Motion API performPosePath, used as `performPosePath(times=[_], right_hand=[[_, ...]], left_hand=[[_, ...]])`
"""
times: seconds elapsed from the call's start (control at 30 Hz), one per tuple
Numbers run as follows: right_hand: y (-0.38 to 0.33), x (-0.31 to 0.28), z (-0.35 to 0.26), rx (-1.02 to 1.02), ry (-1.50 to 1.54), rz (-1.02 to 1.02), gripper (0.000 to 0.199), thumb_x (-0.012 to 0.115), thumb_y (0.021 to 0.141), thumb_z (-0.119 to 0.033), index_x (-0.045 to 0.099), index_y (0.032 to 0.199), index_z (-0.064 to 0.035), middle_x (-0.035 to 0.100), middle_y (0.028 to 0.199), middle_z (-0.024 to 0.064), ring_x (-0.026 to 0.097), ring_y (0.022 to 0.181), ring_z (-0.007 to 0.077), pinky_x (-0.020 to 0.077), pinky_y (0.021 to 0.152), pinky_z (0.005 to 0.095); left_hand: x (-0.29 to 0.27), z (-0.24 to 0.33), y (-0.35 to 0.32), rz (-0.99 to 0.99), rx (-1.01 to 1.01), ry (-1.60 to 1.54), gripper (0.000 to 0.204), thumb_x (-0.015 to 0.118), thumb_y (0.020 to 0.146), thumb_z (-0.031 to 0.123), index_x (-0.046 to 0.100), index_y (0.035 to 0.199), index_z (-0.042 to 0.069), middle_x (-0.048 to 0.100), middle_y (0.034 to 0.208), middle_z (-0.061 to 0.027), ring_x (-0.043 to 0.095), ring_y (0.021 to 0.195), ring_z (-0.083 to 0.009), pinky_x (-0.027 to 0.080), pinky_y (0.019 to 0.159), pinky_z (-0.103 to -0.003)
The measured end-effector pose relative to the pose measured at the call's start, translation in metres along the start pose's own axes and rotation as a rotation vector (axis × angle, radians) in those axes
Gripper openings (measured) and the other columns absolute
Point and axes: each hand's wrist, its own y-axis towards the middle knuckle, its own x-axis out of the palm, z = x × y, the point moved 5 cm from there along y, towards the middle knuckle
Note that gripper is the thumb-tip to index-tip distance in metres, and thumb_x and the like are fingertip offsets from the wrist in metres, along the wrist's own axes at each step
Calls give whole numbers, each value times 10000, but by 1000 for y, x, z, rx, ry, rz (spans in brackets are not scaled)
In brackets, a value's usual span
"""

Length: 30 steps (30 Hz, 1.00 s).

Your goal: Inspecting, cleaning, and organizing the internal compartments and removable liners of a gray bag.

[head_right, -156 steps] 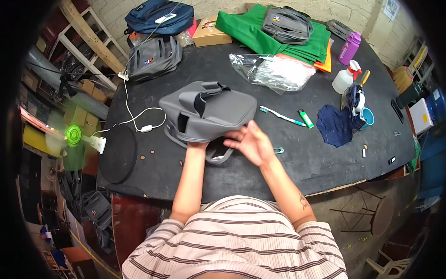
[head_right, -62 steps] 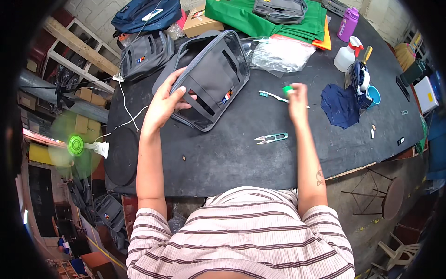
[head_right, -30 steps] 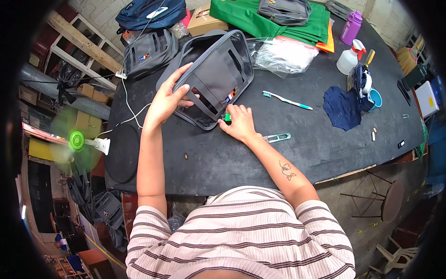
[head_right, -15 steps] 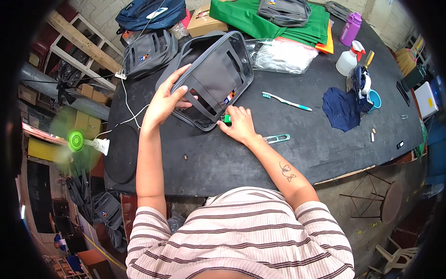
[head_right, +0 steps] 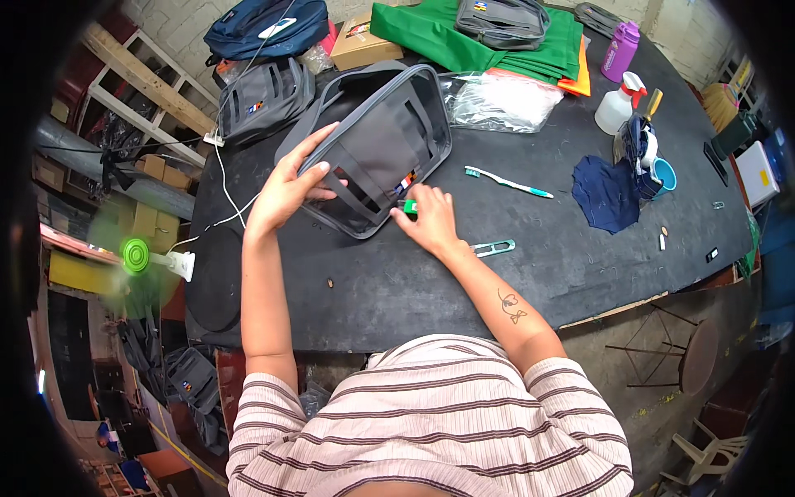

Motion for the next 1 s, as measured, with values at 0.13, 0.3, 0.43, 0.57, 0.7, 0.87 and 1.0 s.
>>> performPosePath(times=[0.13,0.3,0.43,0.57,0.7,0.87,1.0], right_hand=[[11,-31,38,130,-161,176,350,713,690,-313,503,856,-88,534,818,69,519,815,273,346,717,404],[23,-36,61,159,-239,169,351,699,688,-295,493,881,-85,501,887,73,515,890,266,337,758,402],[27,-26,54,152,-208,102,314,674,692,-255,485,879,-88,494,897,89,519,894,281,348,742,414],[20,-35,55,94,-115,132,337,689,692,-289,487,870,-85,532,849,84,523,873,292,358,721,423],[7,-66,60,210,-423,-77,495,750,648,-364,533,987,-76,577,931,73,512,921,297,356,820,408],[16,-134,11,-6,306,76,740,808,600,-119,449,1247,-102,488,1172,58,466,839,196,415,786,319],[20,-128,12,47,543,-213,324,677,694,65,603,997,-23,490,1116,40,540,820,112,449,693,229]], left_hand=[[-11,1,-8,-42,-5,7,535,486,896,61,343,1408,118,581,1150,-83,645,878,-168,537,717,-263],[-15,2,-11,-62,0,10,533,489,896,64,348,1407,119,582,1154,-89,649,889,-178,538,727,-264],[-14,5,-13,-68,-27,6,533,489,894,71,361,1405,152,574,1139,-63,629,874,-147,528,727,-266],[-14,8,-12,-126,-23,9,539,499,889,66,365,1404,152,572,1151,-57,628,887,-150,529,733,-269],[-24,11,-20,-263,-56,66,520,533,877,79,407,1379,126,546,1207,-52,620,897,-146,530,740,-273],[-19,7,-23,-626,-131,-3,584,644,844,221,420,1349,33,503,1284,-116,583,1040,-186,507,838,-301],[-7,13,-9,-643,-322,35,551,509,913,452,444,1317,83,553,1192,-80,595,926,-144,494,757,-261]])
